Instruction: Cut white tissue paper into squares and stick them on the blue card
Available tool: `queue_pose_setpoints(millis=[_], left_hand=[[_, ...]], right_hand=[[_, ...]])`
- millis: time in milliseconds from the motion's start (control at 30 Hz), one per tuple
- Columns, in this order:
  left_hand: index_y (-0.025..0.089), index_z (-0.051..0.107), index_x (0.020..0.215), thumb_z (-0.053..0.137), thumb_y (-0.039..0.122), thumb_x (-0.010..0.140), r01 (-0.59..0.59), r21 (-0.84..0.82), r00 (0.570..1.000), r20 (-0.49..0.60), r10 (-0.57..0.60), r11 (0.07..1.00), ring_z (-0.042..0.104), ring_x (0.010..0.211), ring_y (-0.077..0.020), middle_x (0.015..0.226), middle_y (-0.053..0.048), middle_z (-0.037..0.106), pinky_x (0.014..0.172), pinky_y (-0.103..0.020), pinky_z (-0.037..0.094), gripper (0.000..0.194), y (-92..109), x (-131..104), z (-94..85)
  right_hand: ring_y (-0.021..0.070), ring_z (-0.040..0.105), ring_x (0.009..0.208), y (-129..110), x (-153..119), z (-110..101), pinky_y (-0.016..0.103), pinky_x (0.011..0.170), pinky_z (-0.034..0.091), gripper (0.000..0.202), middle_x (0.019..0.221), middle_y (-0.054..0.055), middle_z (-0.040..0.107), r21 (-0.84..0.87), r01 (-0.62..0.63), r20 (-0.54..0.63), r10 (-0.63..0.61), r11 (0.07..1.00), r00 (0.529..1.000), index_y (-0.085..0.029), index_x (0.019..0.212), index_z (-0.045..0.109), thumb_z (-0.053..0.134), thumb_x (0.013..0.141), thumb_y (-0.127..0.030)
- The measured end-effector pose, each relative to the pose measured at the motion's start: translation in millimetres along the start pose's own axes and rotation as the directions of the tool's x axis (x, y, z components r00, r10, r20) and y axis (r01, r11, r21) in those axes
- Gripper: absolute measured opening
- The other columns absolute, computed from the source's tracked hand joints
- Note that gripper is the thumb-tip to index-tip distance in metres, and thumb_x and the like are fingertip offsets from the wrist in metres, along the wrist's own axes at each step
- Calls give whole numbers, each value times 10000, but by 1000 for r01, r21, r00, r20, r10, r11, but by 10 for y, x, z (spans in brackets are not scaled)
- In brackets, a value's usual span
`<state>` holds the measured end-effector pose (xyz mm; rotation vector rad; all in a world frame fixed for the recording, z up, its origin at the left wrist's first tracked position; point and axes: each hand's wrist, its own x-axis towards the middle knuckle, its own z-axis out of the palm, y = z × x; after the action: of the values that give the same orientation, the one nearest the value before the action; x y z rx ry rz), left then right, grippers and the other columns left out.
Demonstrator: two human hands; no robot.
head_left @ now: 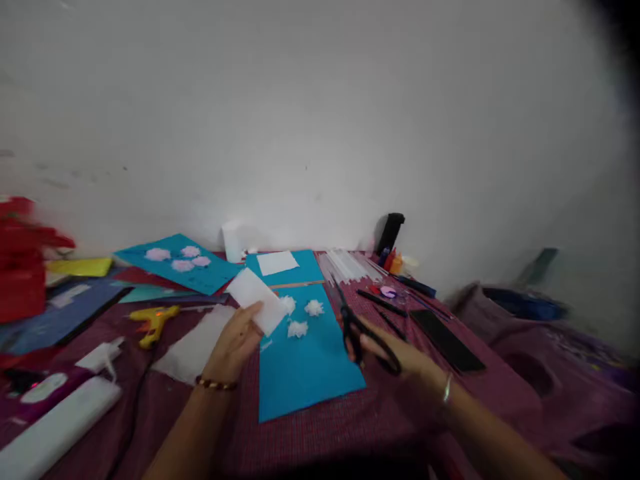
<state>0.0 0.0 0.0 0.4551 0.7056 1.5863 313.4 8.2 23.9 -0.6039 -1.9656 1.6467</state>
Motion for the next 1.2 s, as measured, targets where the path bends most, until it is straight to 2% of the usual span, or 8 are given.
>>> queue_pose_setpoints(millis=[100,167,333,533,700,800,1033,1200], left_hand=[[95,606,1196,618,60,785,-7,-3,1000,6,7,1000,678,997,-292,1008,-117,747,912,-381,541,413,3,-5,15],[87,601,1200,617,51,778,-17,2,1000,9,17,1000,678,995,-297,1006,-124,747,915,-388,539,423,7,-6,10],[98,597,1205,630,78,777,-48,36,999,24,47,998,671,1017,-291,1026,-130,741,933,-383,527,429,24,-18,-27],[70,604,1173,687,104,746,-47,81,997,66,41,996,682,984,-278,996,-125,748,933,-368,520,436,16,-17,-27],[86,599,1188,698,130,750,-3,146,993,114,-14,989,688,958,-293,1017,-143,740,847,-374,558,452,-9,-66,3],[102,595,1200,707,137,748,22,194,989,142,-50,981,698,922,-292,1012,-138,742,791,-363,572,467,-36,-131,60],[107,547,1265,746,213,726,35,244,985,157,-75,969,701,865,-309,986,-143,744,762,-393,563,584,-128,-162,87],[164,498,1325,737,206,741,35,238,986,149,-72,971,681,947,-295,1047,-120,732,814,-377,543,632,-132,-143,42]], right_hand=[[155,562,756,160,-21,331,308,719,437,583,888,69,582,71,25,133,-35,997,991,-156,1344,429,458,915,-549],[146,565,696,265,5,460,293,670,441,602,834,56,580,120,31,155,-50,992,987,-145,1323,451,444,906,-579],[135,577,626,415,123,508,234,555,394,619,785,50,593,123,15,159,-35,992,987,-132,1282,485,454,886,-607],[127,578,608,374,154,544,214,516,344,622,777,44,594,126,-14,156,-6,992,988,-127,1255,501,461,876,-619],[119,579,585,403,185,584,199,473,294,626,762,41,604,155,-8,132,-12,988,991,-130,1231,523,465,865,-634],[116,590,589,499,211,635,191,478,305,624,754,44,607,236,-5,117,-24,972,993,-125,1242,518,485,865,-621],[118,578,556,740,261,843,221,514,448,630,737,35,592,586,-21,30,4,810,1000,-139,1155,552,566,793,-654],[68,452,393,707,226,929,171,368,375,567,609,-19,527,575,4,-77,49,818,996,-115,1107,567,566,825,-607]])
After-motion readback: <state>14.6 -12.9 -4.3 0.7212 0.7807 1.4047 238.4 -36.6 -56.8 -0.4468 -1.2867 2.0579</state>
